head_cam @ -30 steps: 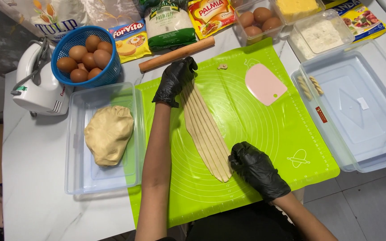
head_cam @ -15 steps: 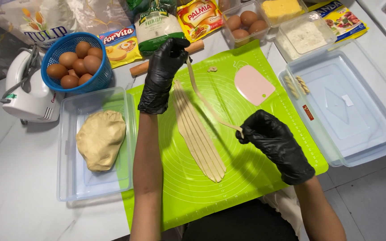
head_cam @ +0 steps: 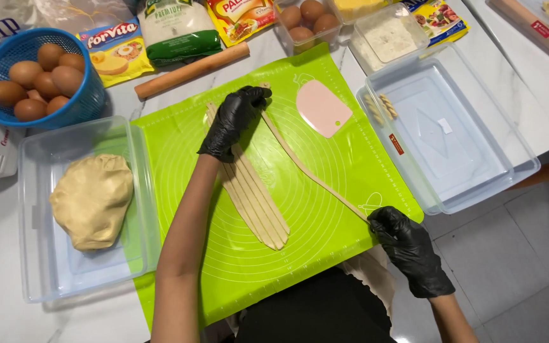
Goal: The person twists thin strips of dough into rope-like shapes on a green cutting mat. They place the finished twisted dough pieces into a clear plastic container to the right.
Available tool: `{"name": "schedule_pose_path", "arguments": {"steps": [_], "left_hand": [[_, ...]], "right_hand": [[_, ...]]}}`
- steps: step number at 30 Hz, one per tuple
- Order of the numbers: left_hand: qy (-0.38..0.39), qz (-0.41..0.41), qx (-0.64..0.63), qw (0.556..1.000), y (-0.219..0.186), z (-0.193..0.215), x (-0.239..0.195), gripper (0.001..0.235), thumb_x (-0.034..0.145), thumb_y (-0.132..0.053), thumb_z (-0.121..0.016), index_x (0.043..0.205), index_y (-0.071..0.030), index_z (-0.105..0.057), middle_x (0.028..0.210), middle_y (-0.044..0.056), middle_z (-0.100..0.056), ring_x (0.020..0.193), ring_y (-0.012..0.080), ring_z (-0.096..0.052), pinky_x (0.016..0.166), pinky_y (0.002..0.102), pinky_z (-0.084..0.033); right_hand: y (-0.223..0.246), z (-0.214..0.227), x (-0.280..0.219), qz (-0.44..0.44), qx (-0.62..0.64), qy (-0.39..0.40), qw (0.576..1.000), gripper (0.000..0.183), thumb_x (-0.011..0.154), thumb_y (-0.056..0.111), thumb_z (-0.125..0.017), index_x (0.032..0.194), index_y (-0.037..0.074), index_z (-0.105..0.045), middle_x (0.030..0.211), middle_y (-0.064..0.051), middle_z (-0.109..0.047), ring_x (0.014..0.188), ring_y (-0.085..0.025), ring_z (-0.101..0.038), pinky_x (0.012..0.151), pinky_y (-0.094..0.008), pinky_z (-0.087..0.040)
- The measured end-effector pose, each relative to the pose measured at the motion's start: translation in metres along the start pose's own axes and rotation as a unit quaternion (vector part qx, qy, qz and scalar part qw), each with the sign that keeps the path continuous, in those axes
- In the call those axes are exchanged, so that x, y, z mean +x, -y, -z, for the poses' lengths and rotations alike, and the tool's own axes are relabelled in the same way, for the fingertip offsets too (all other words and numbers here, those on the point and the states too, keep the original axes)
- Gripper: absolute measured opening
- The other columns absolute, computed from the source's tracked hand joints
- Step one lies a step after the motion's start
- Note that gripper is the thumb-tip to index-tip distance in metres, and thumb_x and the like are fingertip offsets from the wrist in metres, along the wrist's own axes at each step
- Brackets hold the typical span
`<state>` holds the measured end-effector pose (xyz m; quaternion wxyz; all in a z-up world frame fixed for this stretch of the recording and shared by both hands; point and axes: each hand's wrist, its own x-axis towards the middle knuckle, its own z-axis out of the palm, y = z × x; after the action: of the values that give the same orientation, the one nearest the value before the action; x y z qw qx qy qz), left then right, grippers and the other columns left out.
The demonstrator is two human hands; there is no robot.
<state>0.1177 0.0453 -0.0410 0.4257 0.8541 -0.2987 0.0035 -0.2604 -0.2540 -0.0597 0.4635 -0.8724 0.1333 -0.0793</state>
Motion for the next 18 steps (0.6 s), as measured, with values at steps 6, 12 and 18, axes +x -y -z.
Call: {"name": "schedule_pose_path", "arguments": {"steps": [6, 12, 18], "left_hand": [[0.002, -0.013, 0.102, 0.995, -0.002, 0.011, -0.006, 0.027, 0.096, -0.027, -0.07, 0.121, -0.02, -0.075, 0.108, 0.011, -0.074, 0.104, 0.0352, -0.067, 0.096, 0.044, -0.052], [-0.013, -0.103, 0.141, 0.985, -0.004, 0.04, -0.019, 0.027, 0.103, -0.018, -0.066, 0.127, -0.009, -0.073, 0.122, 0.01, -0.073, 0.11, 0.0314, -0.069, 0.092, 0.042, -0.054], [-0.097, -0.178, 0.241, 0.949, -0.056, 0.043, -0.043, 0.03, 0.101, -0.011, -0.068, 0.13, -0.006, -0.072, 0.127, 0.016, -0.071, 0.108, 0.0362, -0.072, 0.088, 0.046, -0.058]], "right_hand": [[-0.016, 0.015, -0.007, 0.197, -0.176, 0.006, 0.964, 0.051, 0.083, 0.018, -0.08, 0.131, 0.001, -0.07, 0.123, -0.026, -0.071, 0.112, -0.045, -0.067, 0.099, -0.052, -0.056], [0.043, 0.038, -0.015, 0.234, -0.183, -0.027, 0.955, 0.039, 0.094, 0.013, -0.071, 0.133, 0.007, -0.067, 0.133, -0.014, -0.069, 0.122, -0.03, -0.07, 0.113, -0.046, -0.051], [0.079, -0.006, -0.005, 0.291, -0.179, 0.049, 0.939, 0.068, 0.095, 0.024, -0.069, 0.155, 0.009, -0.04, 0.159, -0.015, -0.045, 0.149, -0.034, -0.044, 0.122, -0.049, -0.039]]}}
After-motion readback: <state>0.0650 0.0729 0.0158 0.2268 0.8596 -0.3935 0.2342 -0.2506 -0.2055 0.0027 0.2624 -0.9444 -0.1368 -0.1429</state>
